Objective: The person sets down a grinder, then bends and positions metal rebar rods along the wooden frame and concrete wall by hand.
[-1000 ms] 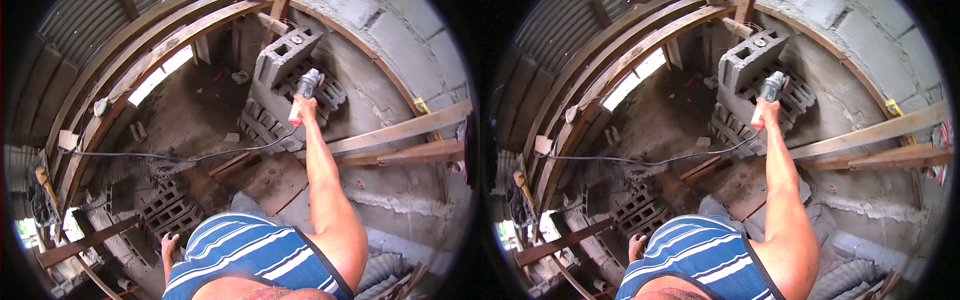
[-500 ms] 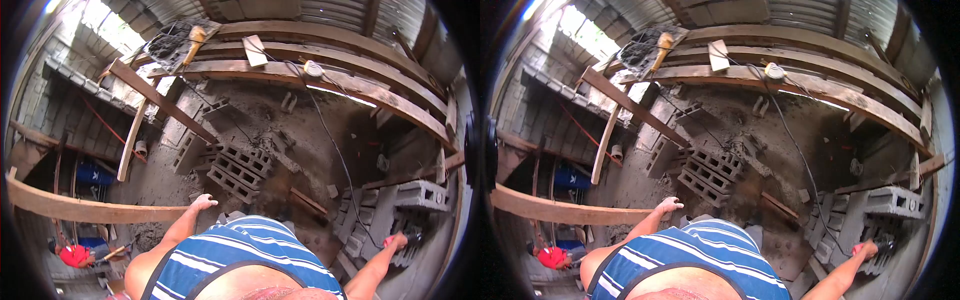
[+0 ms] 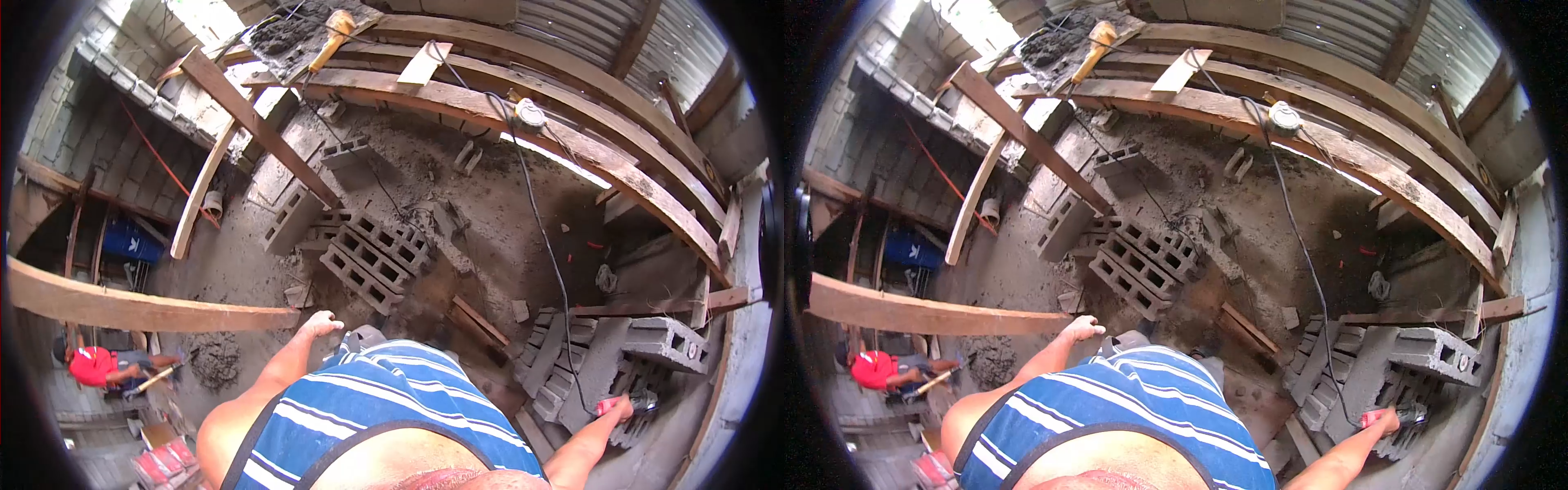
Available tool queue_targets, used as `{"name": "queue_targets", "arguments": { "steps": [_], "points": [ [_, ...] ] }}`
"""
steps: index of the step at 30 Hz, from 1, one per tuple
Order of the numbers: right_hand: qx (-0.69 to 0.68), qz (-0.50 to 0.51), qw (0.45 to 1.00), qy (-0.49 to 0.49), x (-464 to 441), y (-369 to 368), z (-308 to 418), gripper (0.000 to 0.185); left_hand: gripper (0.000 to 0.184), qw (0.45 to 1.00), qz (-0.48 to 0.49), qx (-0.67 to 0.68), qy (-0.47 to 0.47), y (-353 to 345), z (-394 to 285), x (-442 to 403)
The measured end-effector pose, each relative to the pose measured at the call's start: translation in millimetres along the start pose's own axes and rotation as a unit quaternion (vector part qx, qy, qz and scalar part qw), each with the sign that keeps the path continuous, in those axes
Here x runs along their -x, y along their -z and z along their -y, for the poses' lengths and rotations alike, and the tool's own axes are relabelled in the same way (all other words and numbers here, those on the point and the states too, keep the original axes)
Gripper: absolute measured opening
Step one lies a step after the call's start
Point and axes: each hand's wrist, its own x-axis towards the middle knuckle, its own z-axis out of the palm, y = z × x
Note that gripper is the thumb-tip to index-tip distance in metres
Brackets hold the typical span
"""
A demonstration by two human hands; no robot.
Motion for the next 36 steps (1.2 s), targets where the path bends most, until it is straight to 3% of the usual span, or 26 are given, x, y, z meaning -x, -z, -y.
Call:
{"name": "queue_targets", "arguments": {
  "steps": [2,8,14,15,18,19,30,32,33,36],
  "points": [
    [0.001,-0.002,1.0,-0.007,0.3,0.9,0.9,0.061,0.068,0.997,-0.06,-0.015,-0.05,-3.6,2.5,-4.9],
    [0.002,-0.012,1.0,-0.023,-3.4,-11.8,1.5,0.063,0.067,0.995,-0.088,-0.004,-0.053,-1.9,-7.2,-0.7],
    [0.017,-0.051,0.998,-0.026,-17.8,-16.0,-4.2,0.07,0.072,0.997,-0.068,0.008,-0.039,-23.4,10.2,2.6],
    [0.037,-0.111,0.993,-0.034,-19.4,-22.1,-3.2,0.073,0.072,0.998,-0.055,0.012,-0.03,-25.1,9.3,10.8],
    [0.052,-0.055,0.993,-0.09,-35.3,-24.4,-2.5,0.066,0.073,0.999,-0.044,0.02,0.002,-34.4,17.1,18.9],
    [0.07,-0.053,0.992,-0.091,-66.7,-34.6,-8.3,0.076,0.073,0.999,-0.034,0.015,0.013,-38.0,23.4,21.1],
    [-0.028,0.003,0.999,-0.033,-18.9,-22.7,-15.6,0.069,0.076,0.999,-0.029,0.016,0.019,-44.6,44.2,14.1],
    [-0.012,-0.08,0.996,-0.036,-14.4,-28.8,-14.3,0.046,0.076,0.999,-0.034,0.025,0.015,-44.7,46.0,8.1],
    [-0.005,-0.099,0.994,-0.049,-13.3,-28.3,-12.9,0.049,0.076,0.998,-0.041,0.035,0.015,-45.2,48.5,5.9],
    [-0.034,-0.046,0.998,-0.011,-12.0,-27.1,-17.8,0.033,0.075,0.998,-0.049,0.03,0.002,-41.6,44.3,7.2]
  ]
}}
